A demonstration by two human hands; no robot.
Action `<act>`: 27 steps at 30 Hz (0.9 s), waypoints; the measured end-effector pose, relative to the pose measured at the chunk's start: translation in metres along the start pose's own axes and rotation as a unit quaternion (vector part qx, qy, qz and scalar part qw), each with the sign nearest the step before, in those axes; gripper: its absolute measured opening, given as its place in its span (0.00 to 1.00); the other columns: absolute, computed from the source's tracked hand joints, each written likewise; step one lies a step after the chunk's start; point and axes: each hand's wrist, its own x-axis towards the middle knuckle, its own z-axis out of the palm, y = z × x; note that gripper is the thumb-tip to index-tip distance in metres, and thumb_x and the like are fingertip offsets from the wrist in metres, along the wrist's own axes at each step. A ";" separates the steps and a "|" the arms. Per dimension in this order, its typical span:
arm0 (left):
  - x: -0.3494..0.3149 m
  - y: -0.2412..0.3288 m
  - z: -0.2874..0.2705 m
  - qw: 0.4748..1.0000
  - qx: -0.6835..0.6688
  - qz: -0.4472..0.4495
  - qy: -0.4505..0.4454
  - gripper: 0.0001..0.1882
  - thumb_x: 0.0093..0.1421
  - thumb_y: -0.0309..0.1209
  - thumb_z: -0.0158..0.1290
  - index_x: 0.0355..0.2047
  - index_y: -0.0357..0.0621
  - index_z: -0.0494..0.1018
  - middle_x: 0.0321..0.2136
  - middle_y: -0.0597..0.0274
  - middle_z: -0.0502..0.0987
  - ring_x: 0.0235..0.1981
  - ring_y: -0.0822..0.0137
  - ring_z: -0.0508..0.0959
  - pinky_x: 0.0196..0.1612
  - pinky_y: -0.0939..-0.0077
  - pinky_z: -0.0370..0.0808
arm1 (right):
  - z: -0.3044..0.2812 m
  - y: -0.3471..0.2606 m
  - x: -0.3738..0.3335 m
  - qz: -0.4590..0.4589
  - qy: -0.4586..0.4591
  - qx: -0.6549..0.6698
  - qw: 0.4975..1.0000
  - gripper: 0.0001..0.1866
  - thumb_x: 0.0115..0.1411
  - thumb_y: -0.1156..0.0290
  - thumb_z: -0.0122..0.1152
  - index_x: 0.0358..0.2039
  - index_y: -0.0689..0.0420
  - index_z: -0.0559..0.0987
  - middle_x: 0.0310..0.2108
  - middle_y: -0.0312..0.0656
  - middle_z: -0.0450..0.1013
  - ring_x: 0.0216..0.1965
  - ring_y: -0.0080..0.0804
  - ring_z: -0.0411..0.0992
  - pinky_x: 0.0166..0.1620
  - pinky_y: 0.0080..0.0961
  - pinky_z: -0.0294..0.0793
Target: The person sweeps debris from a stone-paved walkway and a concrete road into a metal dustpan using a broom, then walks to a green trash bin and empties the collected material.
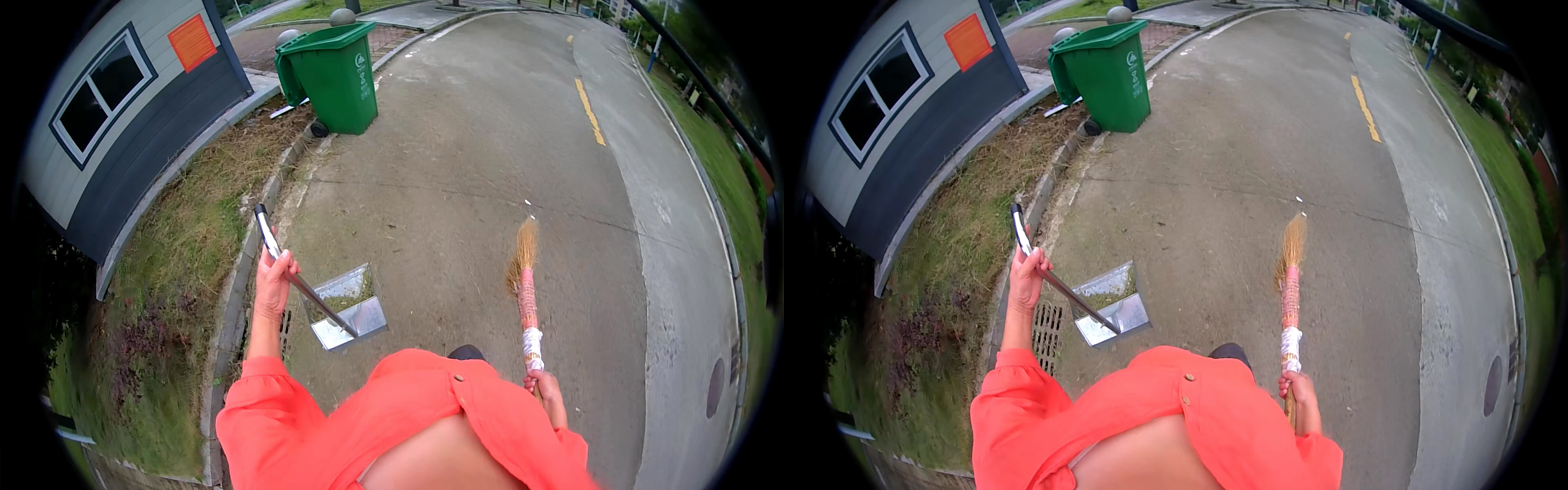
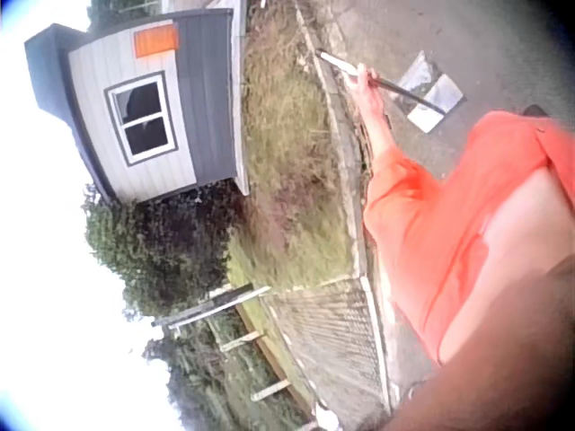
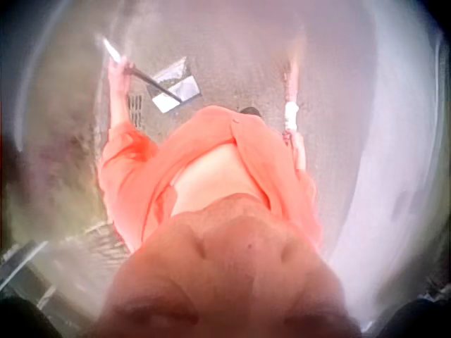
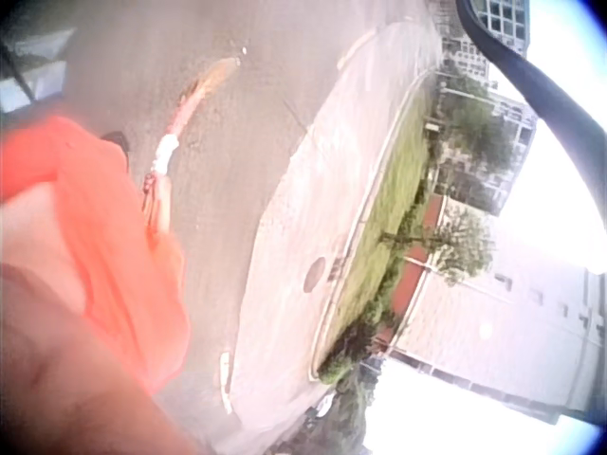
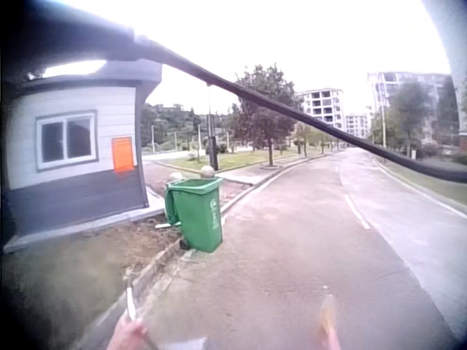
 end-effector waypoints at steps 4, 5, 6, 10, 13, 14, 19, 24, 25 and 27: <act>0.139 -0.012 -0.001 0.979 0.042 0.087 0.180 0.22 0.54 0.28 0.48 0.49 0.43 0.57 0.15 0.71 0.60 0.13 0.79 0.60 0.17 0.84 0.60 | 0.054 -0.091 0.076 -0.009 0.006 -0.050 0.999 0.05 0.49 0.76 0.50 0.27 0.60 0.64 0.16 0.36 0.63 0.12 0.17 0.58 0.13 0.14 0.58; 0.175 -0.010 -0.003 0.966 0.059 0.127 0.219 0.16 0.54 0.28 0.49 0.43 0.42 0.61 0.14 0.72 0.59 0.11 0.80 0.58 0.13 0.86 0.56 | 0.069 -0.116 0.101 -0.010 0.006 -0.062 0.998 0.05 0.49 0.76 0.50 0.27 0.60 0.64 0.16 0.36 0.63 0.11 0.17 0.58 0.13 0.14 0.58; 0.210 -0.006 -0.009 0.952 0.077 0.152 0.253 0.13 0.54 0.27 0.48 0.40 0.42 0.63 0.14 0.72 0.60 0.10 0.81 0.58 0.12 0.87 0.56 | 0.089 -0.145 0.129 -0.018 0.010 -0.083 0.996 0.05 0.49 0.76 0.50 0.27 0.60 0.64 0.15 0.36 0.63 0.11 0.17 0.58 0.13 0.15 0.59; 0.342 0.048 -0.020 0.883 0.147 0.236 0.379 0.09 0.52 0.26 0.49 0.34 0.41 0.66 0.13 0.73 0.61 0.08 0.81 0.57 0.08 0.87 0.54 | 0.158 -0.274 0.206 -0.027 0.024 -0.151 0.988 0.05 0.48 0.76 0.50 0.26 0.61 0.64 0.14 0.36 0.63 0.10 0.18 0.58 0.12 0.15 0.59; 0.431 0.112 -0.004 0.852 0.138 0.286 0.417 0.08 0.51 0.29 0.51 0.33 0.44 0.68 0.11 0.76 0.57 0.08 0.82 0.55 0.09 0.87 0.54 | 0.200 -0.358 0.280 -0.001 -0.011 -0.128 0.992 0.05 0.48 0.76 0.50 0.26 0.61 0.65 0.14 0.36 0.63 0.10 0.19 0.58 0.12 0.16 0.59; 0.462 0.131 0.004 0.844 0.152 0.301 0.416 0.08 0.51 0.29 0.52 0.32 0.44 0.68 0.11 0.76 0.57 0.08 0.82 0.55 0.10 0.86 0.53 | 0.210 -0.384 0.305 0.010 -0.020 -0.114 0.993 0.05 0.48 0.76 0.50 0.26 0.61 0.65 0.14 0.36 0.62 0.10 0.19 0.58 0.12 0.16 0.59; 0.631 0.195 0.061 0.819 0.193 0.377 0.387 0.07 0.51 0.28 0.52 0.30 0.40 0.69 0.12 0.73 0.60 0.09 0.82 0.57 0.10 0.87 0.54 | 0.314 -0.501 0.391 -0.011 -0.027 -0.143 0.989 0.05 0.49 0.75 0.49 0.20 0.60 0.66 0.12 0.33 0.62 0.10 0.17 0.58 0.12 0.14 0.58; 0.805 0.245 0.111 0.772 0.239 0.476 0.347 0.09 0.50 0.29 0.51 0.31 0.37 0.71 0.13 0.71 0.63 0.10 0.81 0.59 0.11 0.88 0.56 | 0.404 -0.579 0.501 -0.047 -0.063 -0.106 0.991 0.05 0.49 0.76 0.49 0.27 0.60 0.64 0.15 0.36 0.62 0.11 0.18 0.58 0.12 0.16 0.58; 0.845 0.252 0.114 0.763 0.242 0.495 0.337 0.09 0.50 0.29 0.51 0.31 0.37 0.71 0.13 0.70 0.63 0.10 0.81 0.59 0.11 0.88 0.57 | 0.427 -0.594 0.511 -0.044 -0.041 -0.124 0.990 0.06 0.49 0.76 0.49 0.27 0.60 0.64 0.14 0.35 0.62 0.11 0.18 0.58 0.12 0.15 0.58; 0.928 0.266 0.127 0.745 0.248 0.525 0.328 0.09 0.49 0.29 0.51 0.30 0.36 0.71 0.13 0.70 0.64 0.10 0.81 0.60 0.12 0.88 0.58 | 0.468 -0.635 0.535 -0.056 -0.034 -0.125 0.990 0.06 0.49 0.76 0.49 0.28 0.59 0.64 0.14 0.35 0.62 0.11 0.17 0.58 0.12 0.15 0.58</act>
